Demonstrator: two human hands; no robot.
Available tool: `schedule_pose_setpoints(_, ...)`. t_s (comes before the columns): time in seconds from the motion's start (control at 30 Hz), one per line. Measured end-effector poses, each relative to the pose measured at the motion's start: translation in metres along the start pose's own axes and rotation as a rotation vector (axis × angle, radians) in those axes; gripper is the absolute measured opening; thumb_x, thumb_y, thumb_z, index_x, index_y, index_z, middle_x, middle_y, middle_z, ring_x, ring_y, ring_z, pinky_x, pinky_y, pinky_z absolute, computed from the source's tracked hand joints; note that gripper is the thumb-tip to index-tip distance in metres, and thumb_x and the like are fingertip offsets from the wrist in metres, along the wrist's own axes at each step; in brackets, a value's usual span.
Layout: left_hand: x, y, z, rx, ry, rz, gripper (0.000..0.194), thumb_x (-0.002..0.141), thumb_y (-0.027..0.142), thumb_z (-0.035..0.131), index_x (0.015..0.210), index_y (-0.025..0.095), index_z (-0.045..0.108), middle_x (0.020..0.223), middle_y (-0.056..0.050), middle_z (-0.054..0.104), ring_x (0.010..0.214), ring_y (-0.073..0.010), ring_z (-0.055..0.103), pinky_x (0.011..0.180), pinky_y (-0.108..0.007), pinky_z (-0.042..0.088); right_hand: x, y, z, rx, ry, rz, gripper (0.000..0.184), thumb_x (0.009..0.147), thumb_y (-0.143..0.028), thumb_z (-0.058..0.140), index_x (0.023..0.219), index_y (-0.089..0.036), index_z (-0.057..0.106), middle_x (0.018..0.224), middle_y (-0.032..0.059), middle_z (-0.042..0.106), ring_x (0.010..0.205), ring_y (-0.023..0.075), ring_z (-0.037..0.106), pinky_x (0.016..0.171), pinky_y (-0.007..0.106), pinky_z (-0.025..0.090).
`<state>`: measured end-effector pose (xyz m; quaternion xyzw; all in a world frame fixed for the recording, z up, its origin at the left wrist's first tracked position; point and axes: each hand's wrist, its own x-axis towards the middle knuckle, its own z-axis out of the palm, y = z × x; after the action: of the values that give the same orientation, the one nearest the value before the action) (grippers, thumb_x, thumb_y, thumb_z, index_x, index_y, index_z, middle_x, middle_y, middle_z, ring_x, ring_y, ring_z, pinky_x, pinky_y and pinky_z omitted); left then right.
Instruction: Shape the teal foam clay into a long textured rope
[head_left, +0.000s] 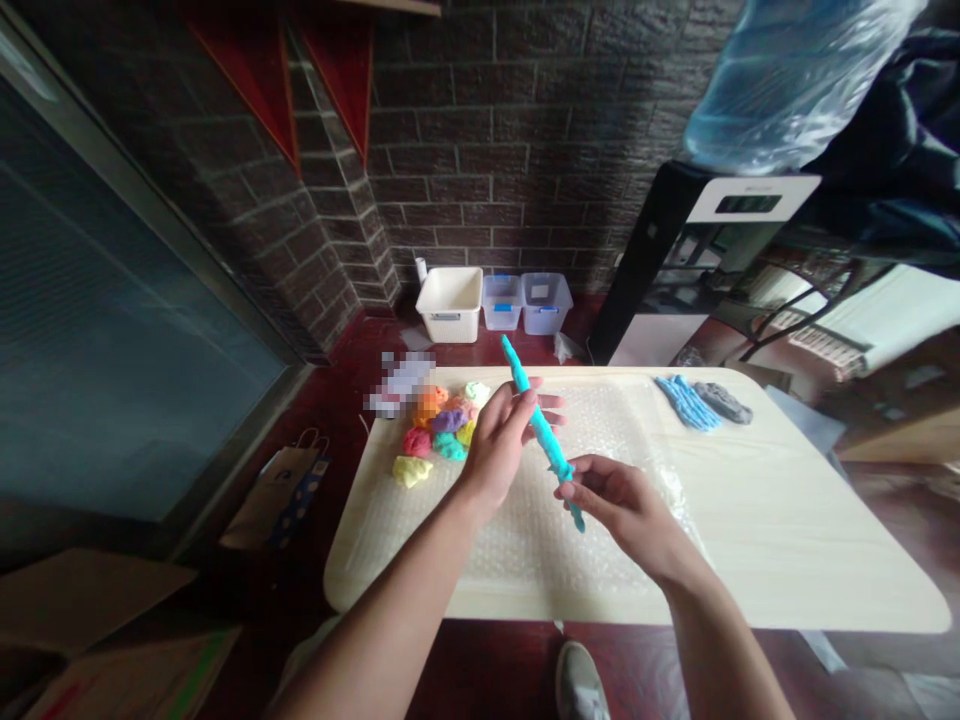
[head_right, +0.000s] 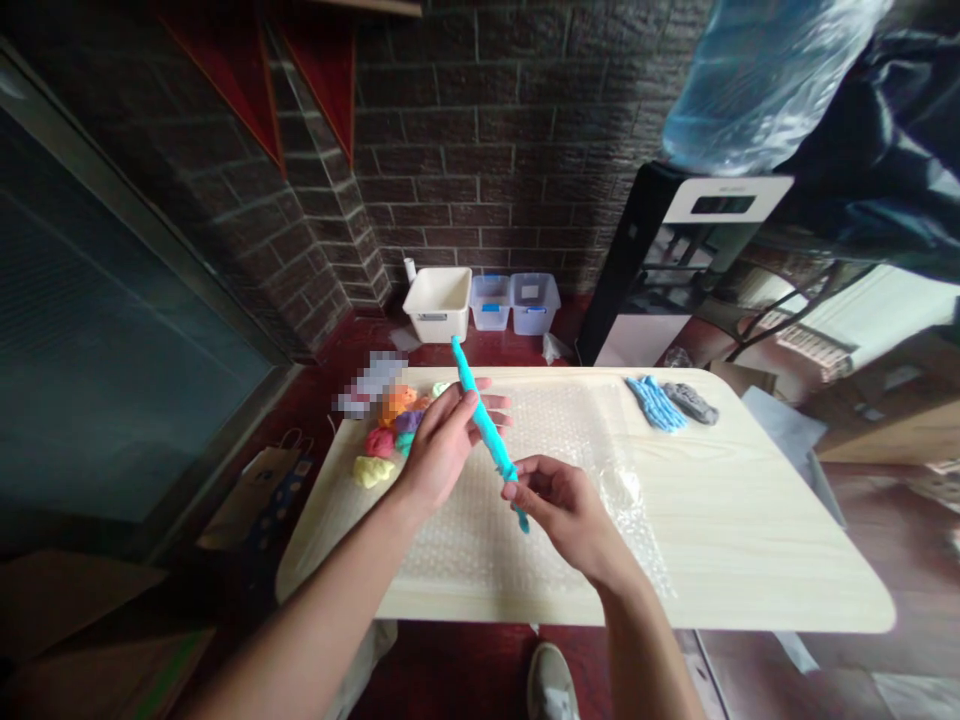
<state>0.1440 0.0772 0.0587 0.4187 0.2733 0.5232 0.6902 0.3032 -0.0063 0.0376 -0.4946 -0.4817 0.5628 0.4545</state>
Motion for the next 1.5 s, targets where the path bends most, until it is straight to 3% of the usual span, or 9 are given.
schedule_pose_setpoints(0.1, 0.003, -0.001, -0.002, -0.043, 0.057, 0.025, 0.038, 0.093, 0.044, 0.071, 0.120, 0.019, 0.061, 0.107, -0.010, 0.076, 0.085, -0.0201, 0.076, 0.082, -0.036, 0.058, 0.001, 0.004, -0.003, -0.039, 0.032, 0.027, 0.045, 0.077, -0.055, 0.086, 0.091, -0.016, 0.068, 0.068, -0.0003, 0.065, 0.061, 0.0136, 0.056, 0.055, 0.027, 0.043)
schedule_pose_setpoints(0.27, 0.006, 0.000, -0.005, -0.065, 0.056, 0.052, 0.038, 0.090, 0.036, 0.074, 0.121, 0.020, 0.059, 0.112, -0.011, 0.076, 0.091, -0.0207, 0.075, 0.085, -0.036, 0.058, 0.004, 0.007, -0.006, -0.097, 0.006, 0.067, 0.053, 0.079, -0.067, 0.078, 0.081, -0.016, 0.068, 0.069, 0.0050, 0.069, 0.063, 0.0170, 0.061, 0.060, 0.031, 0.046)
schedule_pose_setpoints(0.5, 0.007, 0.003, -0.010, -0.072, 0.082, 0.116, 0.047, 0.085, 0.018, 0.075, 0.128, 0.022, 0.057, 0.124, -0.010, 0.071, 0.102, -0.0212, 0.074, 0.092, -0.037, 0.056, 0.003, 0.010, -0.007, -0.166, -0.032, 0.102, 0.047, 0.086, -0.062, 0.073, 0.082, -0.016, 0.069, 0.069, 0.0056, 0.071, 0.065, 0.0180, 0.063, 0.063, 0.032, 0.047)
schedule_pose_setpoints(0.57, 0.008, 0.004, -0.012, -0.088, 0.090, 0.117, 0.048, 0.084, 0.018, 0.076, 0.128, 0.022, 0.057, 0.123, -0.010, 0.072, 0.104, -0.0218, 0.073, 0.094, -0.037, 0.055, 0.002, 0.011, -0.007, -0.136, -0.039, 0.113, 0.044, 0.085, -0.059, 0.075, 0.085, -0.016, 0.070, 0.073, 0.0059, 0.072, 0.069, 0.0192, 0.066, 0.067, 0.033, 0.050)
schedule_pose_setpoints(0.77, 0.014, 0.012, -0.015, -0.209, 0.201, 0.102, 0.034, 0.094, 0.042, 0.069, 0.119, 0.020, 0.062, 0.105, -0.008, 0.076, 0.093, -0.0205, 0.074, 0.089, -0.038, 0.056, 0.000, 0.015, -0.011, -0.075, -0.075, 0.106, 0.041, 0.088, -0.056, 0.074, 0.089, -0.015, 0.070, 0.089, 0.0101, 0.075, 0.070, 0.0177, 0.067, 0.064, 0.032, 0.051)
schedule_pose_setpoints(1.17, 0.022, 0.015, -0.027, -0.322, 0.332, 0.132, 0.027, 0.086, 0.027, 0.080, 0.106, 0.019, 0.065, 0.093, -0.006, 0.079, 0.082, -0.0189, 0.075, 0.094, -0.041, 0.055, -0.004, 0.026, -0.007, 0.109, -0.258, 0.244, 0.038, 0.088, -0.049, 0.078, 0.092, -0.017, 0.059, 0.082, 0.0123, 0.078, 0.068, 0.0199, 0.074, 0.062, 0.030, 0.055)
schedule_pose_setpoints(1.3, 0.019, 0.014, -0.026, -0.325, 0.291, 0.069, 0.027, 0.091, 0.034, 0.076, 0.110, 0.020, 0.064, 0.100, -0.007, 0.079, 0.088, -0.0198, 0.075, 0.095, -0.040, 0.055, -0.004, 0.028, 0.001, 0.191, -0.278, 0.273, 0.037, 0.089, -0.047, 0.078, 0.095, -0.017, 0.057, 0.085, 0.0125, 0.079, 0.062, 0.0186, 0.073, 0.055, 0.028, 0.052)
schedule_pose_setpoints(1.43, 0.018, 0.008, -0.028, -0.420, 0.218, -0.138, 0.030, 0.095, 0.044, 0.069, 0.108, 0.016, 0.066, 0.111, -0.011, 0.077, 0.095, -0.0214, 0.075, 0.097, -0.040, 0.055, -0.001, 0.028, 0.011, 0.209, -0.183, 0.162, 0.034, 0.091, -0.046, 0.076, 0.094, -0.017, 0.057, 0.086, 0.0099, 0.078, 0.059, 0.0127, 0.065, 0.054, 0.025, 0.046)
schedule_pose_setpoints(1.5, 0.018, 0.004, -0.028, -0.434, 0.189, -0.166, 0.028, 0.093, 0.041, 0.072, 0.106, 0.016, 0.067, 0.111, -0.011, 0.077, 0.096, -0.0213, 0.075, 0.097, -0.039, 0.055, 0.000, 0.027, 0.016, 0.213, -0.146, 0.153, 0.034, 0.091, -0.046, 0.076, 0.094, -0.017, 0.058, 0.085, 0.0085, 0.077, 0.058, 0.0113, 0.061, 0.054, 0.024, 0.043)
